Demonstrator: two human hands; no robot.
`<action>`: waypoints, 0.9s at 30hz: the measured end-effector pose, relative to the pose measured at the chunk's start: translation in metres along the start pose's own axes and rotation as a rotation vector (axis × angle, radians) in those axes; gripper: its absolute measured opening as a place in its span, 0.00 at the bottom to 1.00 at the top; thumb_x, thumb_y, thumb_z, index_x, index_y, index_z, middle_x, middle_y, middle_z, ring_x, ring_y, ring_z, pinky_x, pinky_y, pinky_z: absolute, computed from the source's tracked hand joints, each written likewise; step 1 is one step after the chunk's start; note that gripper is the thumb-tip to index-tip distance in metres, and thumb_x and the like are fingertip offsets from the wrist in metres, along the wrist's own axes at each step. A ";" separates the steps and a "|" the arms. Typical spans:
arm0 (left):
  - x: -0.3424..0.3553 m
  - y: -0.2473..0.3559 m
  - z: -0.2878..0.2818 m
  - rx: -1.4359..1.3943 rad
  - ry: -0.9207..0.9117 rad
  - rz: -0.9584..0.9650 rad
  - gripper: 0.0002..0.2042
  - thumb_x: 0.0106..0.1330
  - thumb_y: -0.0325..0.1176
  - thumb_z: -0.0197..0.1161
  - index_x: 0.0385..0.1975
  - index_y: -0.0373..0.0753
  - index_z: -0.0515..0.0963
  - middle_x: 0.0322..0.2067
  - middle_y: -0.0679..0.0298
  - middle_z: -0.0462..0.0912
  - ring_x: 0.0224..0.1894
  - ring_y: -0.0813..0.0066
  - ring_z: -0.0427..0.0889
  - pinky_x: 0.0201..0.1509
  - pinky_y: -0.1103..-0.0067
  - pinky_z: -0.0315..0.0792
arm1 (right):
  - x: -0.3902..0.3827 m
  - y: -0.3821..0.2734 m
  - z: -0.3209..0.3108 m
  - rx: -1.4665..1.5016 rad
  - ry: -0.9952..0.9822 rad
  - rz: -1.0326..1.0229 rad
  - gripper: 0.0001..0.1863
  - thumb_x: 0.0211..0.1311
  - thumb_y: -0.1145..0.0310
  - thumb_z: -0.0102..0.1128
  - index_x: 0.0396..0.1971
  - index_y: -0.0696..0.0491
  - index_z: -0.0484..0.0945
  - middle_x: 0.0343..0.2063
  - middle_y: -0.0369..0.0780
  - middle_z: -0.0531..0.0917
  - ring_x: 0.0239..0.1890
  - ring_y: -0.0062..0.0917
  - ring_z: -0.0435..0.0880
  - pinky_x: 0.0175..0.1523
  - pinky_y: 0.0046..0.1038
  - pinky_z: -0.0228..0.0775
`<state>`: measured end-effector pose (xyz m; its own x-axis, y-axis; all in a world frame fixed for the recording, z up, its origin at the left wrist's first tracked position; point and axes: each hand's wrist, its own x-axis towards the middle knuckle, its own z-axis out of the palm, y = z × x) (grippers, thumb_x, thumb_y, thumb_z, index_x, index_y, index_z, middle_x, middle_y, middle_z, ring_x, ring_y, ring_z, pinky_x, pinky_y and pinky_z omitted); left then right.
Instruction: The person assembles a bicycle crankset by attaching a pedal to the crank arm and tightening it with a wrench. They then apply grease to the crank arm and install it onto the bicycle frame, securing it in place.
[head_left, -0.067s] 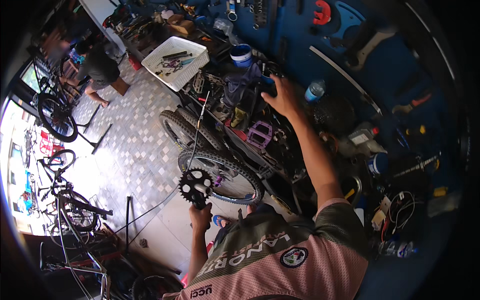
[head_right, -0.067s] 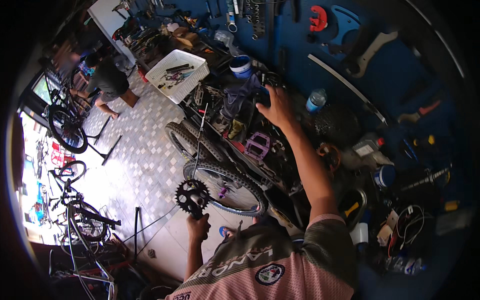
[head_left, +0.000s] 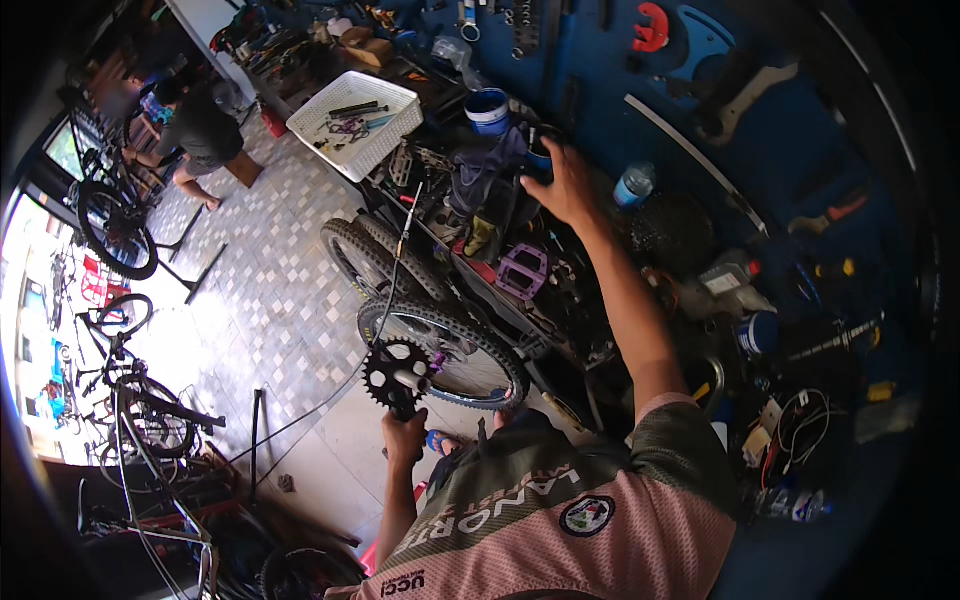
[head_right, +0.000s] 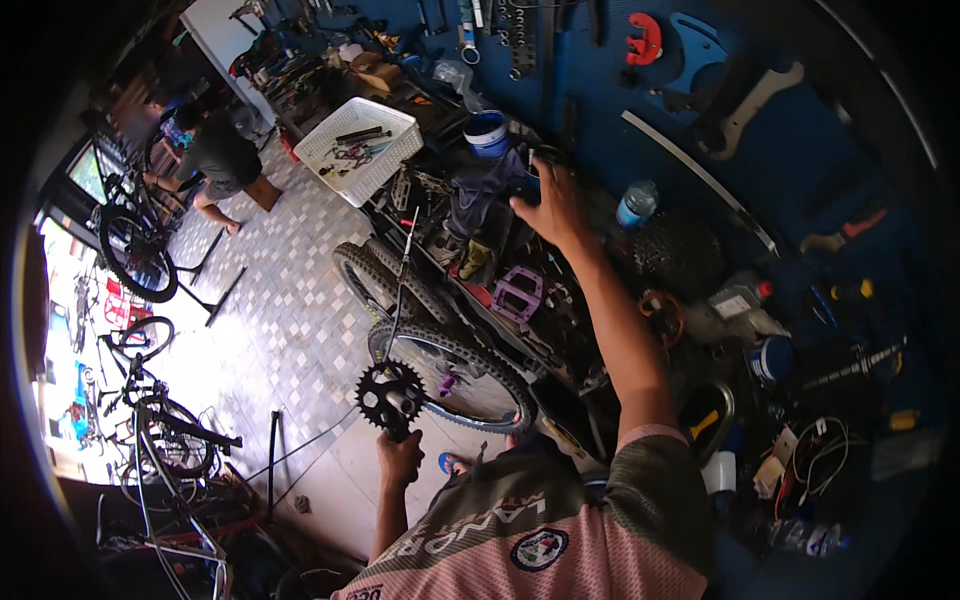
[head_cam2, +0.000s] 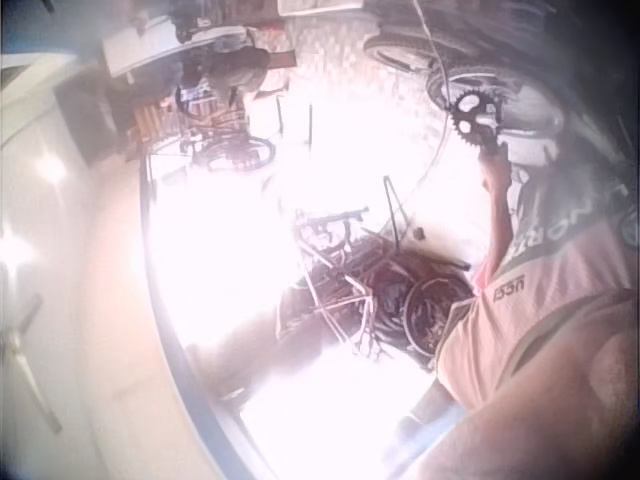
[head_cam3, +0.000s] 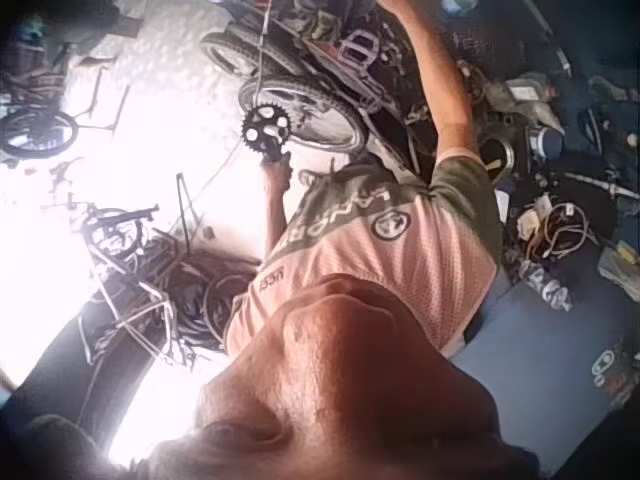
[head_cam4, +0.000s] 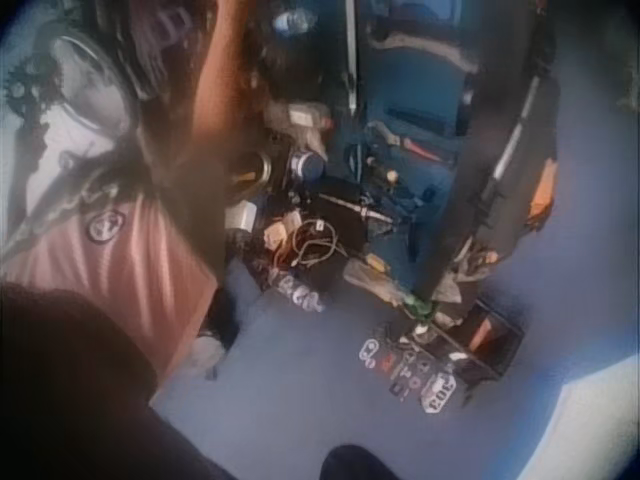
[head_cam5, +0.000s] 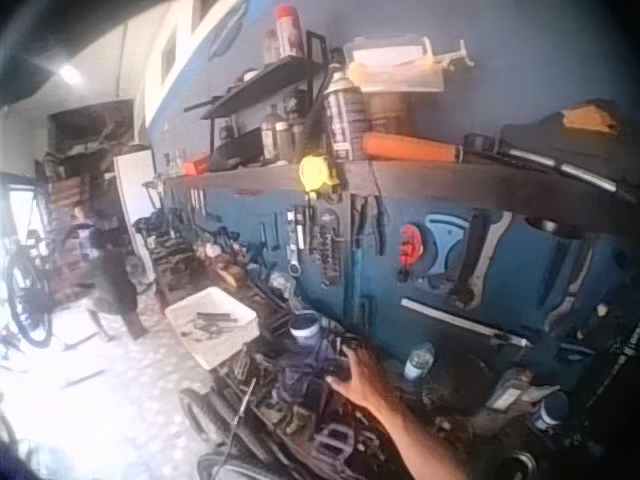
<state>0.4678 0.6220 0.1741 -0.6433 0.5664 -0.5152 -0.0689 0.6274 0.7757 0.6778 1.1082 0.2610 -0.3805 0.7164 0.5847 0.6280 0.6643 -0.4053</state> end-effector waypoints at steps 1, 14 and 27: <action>0.002 0.001 0.005 -0.009 0.004 0.004 0.11 0.59 0.30 0.71 0.22 0.35 0.75 0.15 0.62 0.79 0.14 0.75 0.77 0.17 0.74 0.70 | 0.026 -0.002 0.011 0.010 0.052 -0.004 0.50 0.51 0.53 0.80 0.71 0.54 0.65 0.58 0.56 0.77 0.61 0.53 0.76 0.67 0.47 0.69; -0.072 -0.015 -0.007 0.018 0.252 -0.243 0.12 0.59 0.32 0.72 0.21 0.39 0.74 0.14 0.67 0.76 0.13 0.77 0.74 0.17 0.75 0.67 | 0.181 0.045 0.167 -0.063 -0.143 0.425 0.72 0.40 0.38 0.84 0.80 0.50 0.47 0.67 0.61 0.69 0.69 0.56 0.72 0.71 0.53 0.67; -0.034 0.015 -0.025 0.245 0.148 -0.108 0.13 0.61 0.35 0.70 0.19 0.34 0.78 0.12 0.66 0.76 0.14 0.77 0.75 0.21 0.71 0.67 | 0.126 0.018 0.039 0.424 0.083 0.036 0.67 0.43 0.55 0.88 0.79 0.52 0.49 0.67 0.55 0.71 0.68 0.48 0.75 0.73 0.47 0.65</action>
<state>0.4698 0.5989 0.2121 -0.7473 0.4170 -0.5173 0.0314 0.7998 0.5994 0.6148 1.2185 0.2996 -0.2968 0.7326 0.6126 0.2986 0.6805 -0.6691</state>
